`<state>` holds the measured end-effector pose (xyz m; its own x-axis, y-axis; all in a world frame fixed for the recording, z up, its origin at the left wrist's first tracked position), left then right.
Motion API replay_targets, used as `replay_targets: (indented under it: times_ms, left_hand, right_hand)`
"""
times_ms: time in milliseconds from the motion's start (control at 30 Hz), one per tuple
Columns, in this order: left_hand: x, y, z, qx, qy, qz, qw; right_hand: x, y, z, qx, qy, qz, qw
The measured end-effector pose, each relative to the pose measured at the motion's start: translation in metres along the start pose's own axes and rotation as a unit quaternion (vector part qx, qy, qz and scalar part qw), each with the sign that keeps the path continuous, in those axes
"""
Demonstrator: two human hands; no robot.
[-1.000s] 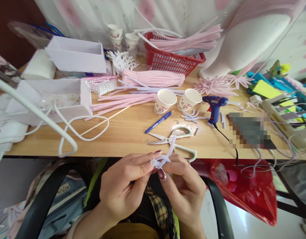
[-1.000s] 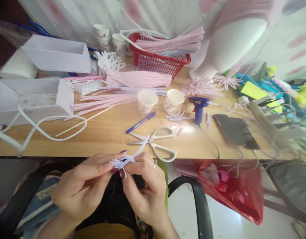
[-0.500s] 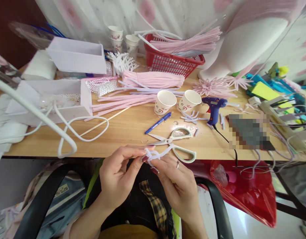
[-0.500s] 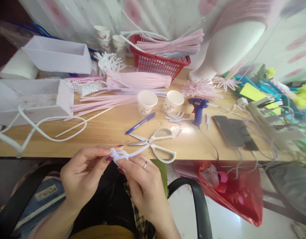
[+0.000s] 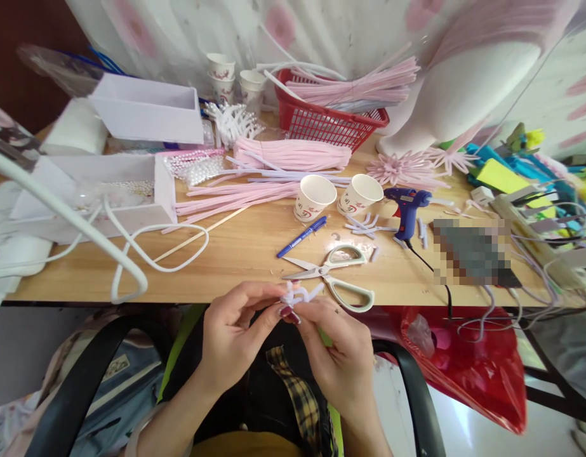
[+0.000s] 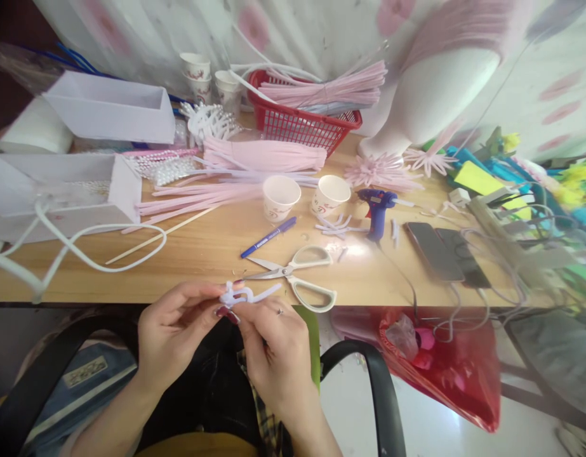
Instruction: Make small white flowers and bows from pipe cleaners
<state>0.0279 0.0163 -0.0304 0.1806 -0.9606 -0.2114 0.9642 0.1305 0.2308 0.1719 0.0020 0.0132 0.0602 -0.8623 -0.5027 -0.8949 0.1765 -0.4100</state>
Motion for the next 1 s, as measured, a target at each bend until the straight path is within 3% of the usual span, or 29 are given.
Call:
replay_targets:
  times_ms: [133,333,567,767,900,1000]
  left_hand:
    - [0.001,0.005,0.012,-0.033,0.053,-0.013,0.998]
    - [-0.004,0.008,-0.021,0.072,-0.111,-0.042,0.990]
    - [-0.003,0.007,-0.033,0.109,-0.176,-0.045,0.977]
    - [-0.010,-0.006,-0.030,0.083,-0.144,0.021,0.986]
    - [-0.006,0.003,-0.044,0.161,-0.227,0.008,0.960]
    - [0.003,0.022,-0.053,0.214,-0.318,-0.056,0.922]
  right_hand:
    - [0.001,0.001,0.001,-0.013,0.015,0.004,1.000]
    - [0.007,0.004,0.004,-0.032,0.055,-0.033,0.997]
    - [0.007,0.020,-0.010,0.040,-0.013,-0.143,0.989]
    - [0.012,0.003,-0.018,0.008,-0.015,-0.089,0.996]
    - [0.003,-0.016,-0.003,0.028,0.047,0.007,0.998]
    - [-0.010,-0.008,0.012,0.031,0.085,-0.025,0.996]
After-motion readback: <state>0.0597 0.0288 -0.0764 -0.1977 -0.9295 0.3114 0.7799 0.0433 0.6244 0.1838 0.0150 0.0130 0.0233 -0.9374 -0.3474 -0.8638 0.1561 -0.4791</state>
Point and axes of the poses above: each hand's wrist, its own x-axis away from the middle knuckle, its own y-axis out of the palm, z = x × y, the point moved 10 cm from there along -x, towards the middle knuckle, and after that the axes turned 5 degrees about z, right-handed, at the moved point
